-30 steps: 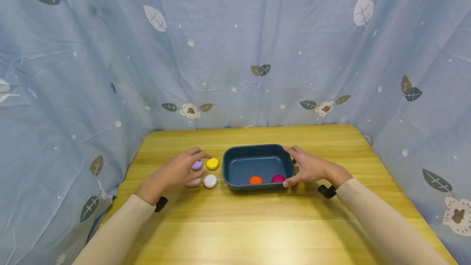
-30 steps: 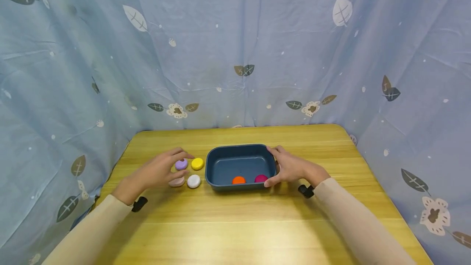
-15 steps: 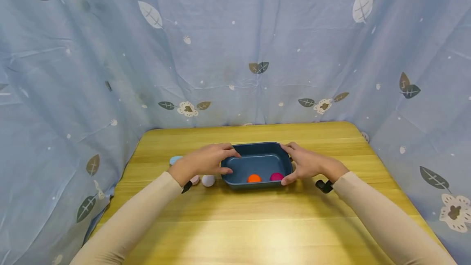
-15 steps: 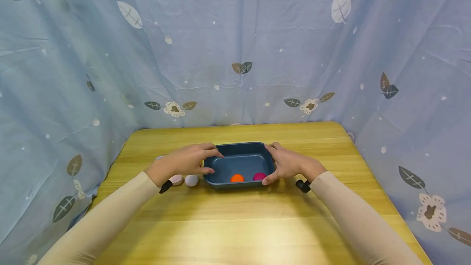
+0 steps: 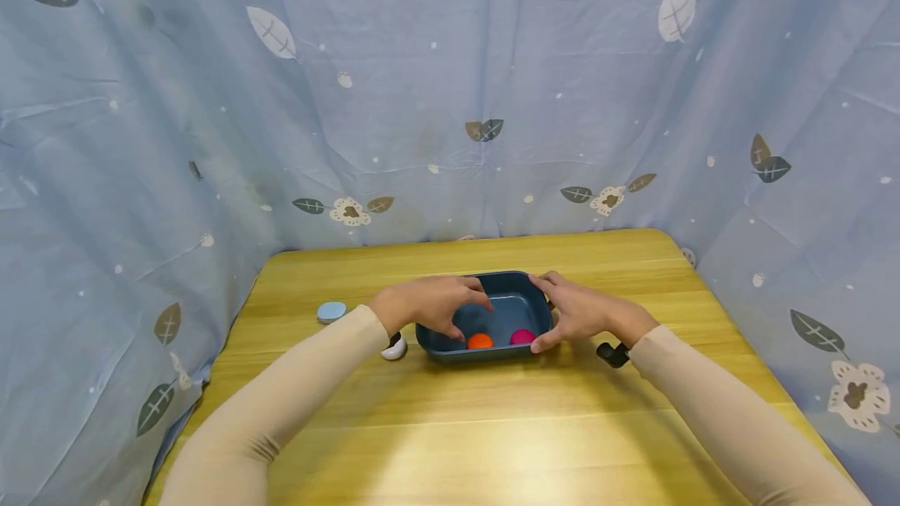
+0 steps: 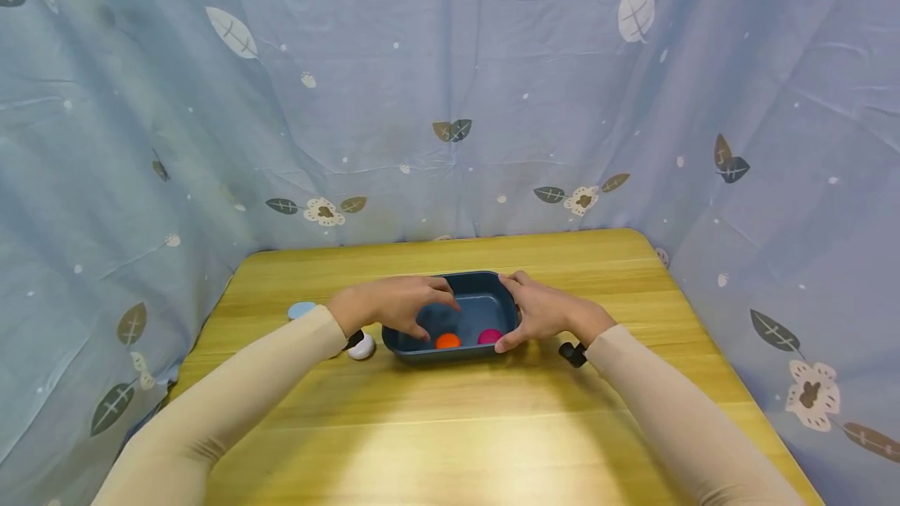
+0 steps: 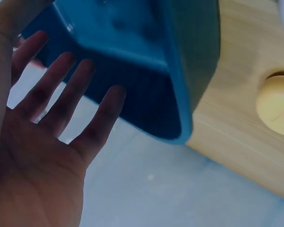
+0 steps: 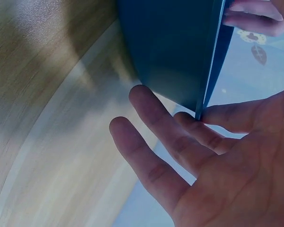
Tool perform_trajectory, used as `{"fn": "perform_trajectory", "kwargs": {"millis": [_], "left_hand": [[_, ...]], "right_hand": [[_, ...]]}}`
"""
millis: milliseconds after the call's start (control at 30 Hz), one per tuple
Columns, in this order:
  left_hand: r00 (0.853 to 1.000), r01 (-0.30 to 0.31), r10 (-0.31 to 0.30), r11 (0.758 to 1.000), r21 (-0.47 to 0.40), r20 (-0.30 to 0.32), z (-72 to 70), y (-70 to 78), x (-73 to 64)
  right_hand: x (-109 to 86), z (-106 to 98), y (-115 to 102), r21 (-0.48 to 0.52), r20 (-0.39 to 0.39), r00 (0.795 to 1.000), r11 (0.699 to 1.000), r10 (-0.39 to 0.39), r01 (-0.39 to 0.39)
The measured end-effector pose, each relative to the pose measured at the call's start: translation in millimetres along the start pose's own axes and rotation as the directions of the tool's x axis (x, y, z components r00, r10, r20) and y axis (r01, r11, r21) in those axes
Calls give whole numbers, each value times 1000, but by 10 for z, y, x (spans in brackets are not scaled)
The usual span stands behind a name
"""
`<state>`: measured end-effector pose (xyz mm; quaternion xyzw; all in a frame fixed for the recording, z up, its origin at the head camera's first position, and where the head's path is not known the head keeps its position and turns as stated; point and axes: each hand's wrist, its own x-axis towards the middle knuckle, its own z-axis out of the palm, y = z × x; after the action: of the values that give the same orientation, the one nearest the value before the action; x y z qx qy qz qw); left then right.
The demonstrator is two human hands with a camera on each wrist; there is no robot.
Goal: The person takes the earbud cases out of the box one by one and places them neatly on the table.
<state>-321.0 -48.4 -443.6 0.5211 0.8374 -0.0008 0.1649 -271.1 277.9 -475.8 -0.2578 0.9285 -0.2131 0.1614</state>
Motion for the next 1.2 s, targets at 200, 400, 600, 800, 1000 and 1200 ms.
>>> {"fn": "perform_trajectory", "kwargs": {"millis": [200,400,600,800,1000,1200], "left_hand": [[997,-27,20,996,89,80,68,37,187],[991,-70,60,994,86,119,150,82,269],[985,-129,121,990,54,123,201,76,318],[986,-116,107,991,62,128,187,84,314],[995,-75,73,996,39,64,170,95,198],[999,-21,20,1000,-23,-48,116,91,-27]], "right_hand": [[4,8,18,6,0,1000,1000,7,-7],[7,20,0,15,5,1000,1000,11,-11],[-4,22,-6,26,0,1000,999,19,-19],[-2,16,-3,26,-5,1000,1000,17,-17],[-12,35,-5,28,6,1000,999,17,-18],[-9,36,6,27,-2,1000,1000,14,-14]]}}
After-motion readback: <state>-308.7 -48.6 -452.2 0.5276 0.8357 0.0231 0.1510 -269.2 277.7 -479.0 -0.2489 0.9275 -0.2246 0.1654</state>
